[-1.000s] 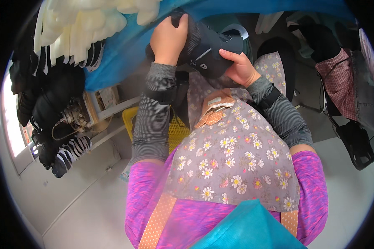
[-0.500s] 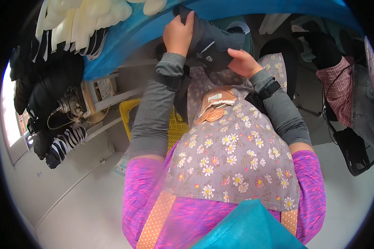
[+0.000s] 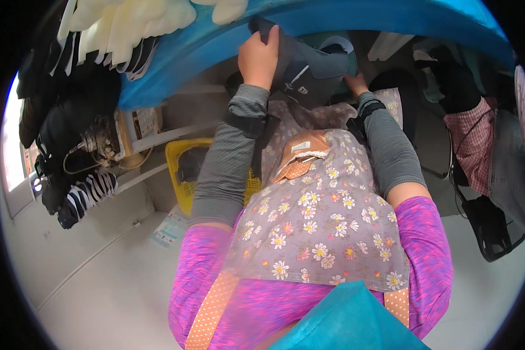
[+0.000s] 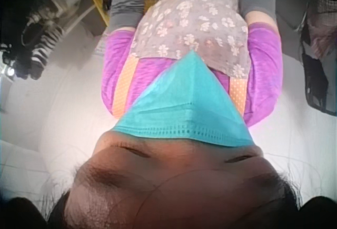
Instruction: Assembling shoe components by inserting foam padding and fitting parts together.
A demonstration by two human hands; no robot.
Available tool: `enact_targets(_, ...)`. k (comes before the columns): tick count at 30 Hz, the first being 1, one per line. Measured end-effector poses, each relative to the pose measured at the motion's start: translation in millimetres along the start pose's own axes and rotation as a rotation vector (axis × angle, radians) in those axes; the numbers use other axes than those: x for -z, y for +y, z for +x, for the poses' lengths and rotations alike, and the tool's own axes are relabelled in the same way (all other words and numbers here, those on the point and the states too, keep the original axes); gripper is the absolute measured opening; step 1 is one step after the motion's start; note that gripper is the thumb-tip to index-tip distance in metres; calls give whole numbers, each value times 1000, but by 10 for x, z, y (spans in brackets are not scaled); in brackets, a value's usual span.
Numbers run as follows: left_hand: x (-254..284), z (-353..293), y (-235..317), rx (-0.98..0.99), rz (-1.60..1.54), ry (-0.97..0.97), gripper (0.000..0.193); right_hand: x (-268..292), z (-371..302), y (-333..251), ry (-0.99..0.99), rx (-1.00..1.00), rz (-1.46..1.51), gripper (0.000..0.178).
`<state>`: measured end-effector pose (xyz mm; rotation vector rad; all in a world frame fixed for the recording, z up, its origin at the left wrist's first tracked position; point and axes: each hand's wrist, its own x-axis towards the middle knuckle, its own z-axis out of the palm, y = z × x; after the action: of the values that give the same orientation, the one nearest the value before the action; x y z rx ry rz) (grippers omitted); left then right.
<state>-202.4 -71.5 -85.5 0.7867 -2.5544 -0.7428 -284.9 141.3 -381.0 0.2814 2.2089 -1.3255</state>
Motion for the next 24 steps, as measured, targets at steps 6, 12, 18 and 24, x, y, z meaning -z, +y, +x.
enact_targets(6,12,-54,-13,40,6,-45,57,247,161,-214,-297,114,418,113)
enact_targets(12,117,-151,45,-8,28,-28,55,207,380,36,-464,167,116,107)
enact_targets(18,157,-348,166,109,-77,-101,48,85,764,530,-651,277,11,99)
enact_targets(24,145,-274,114,43,-88,-91,48,-38,852,585,-652,346,36,81)
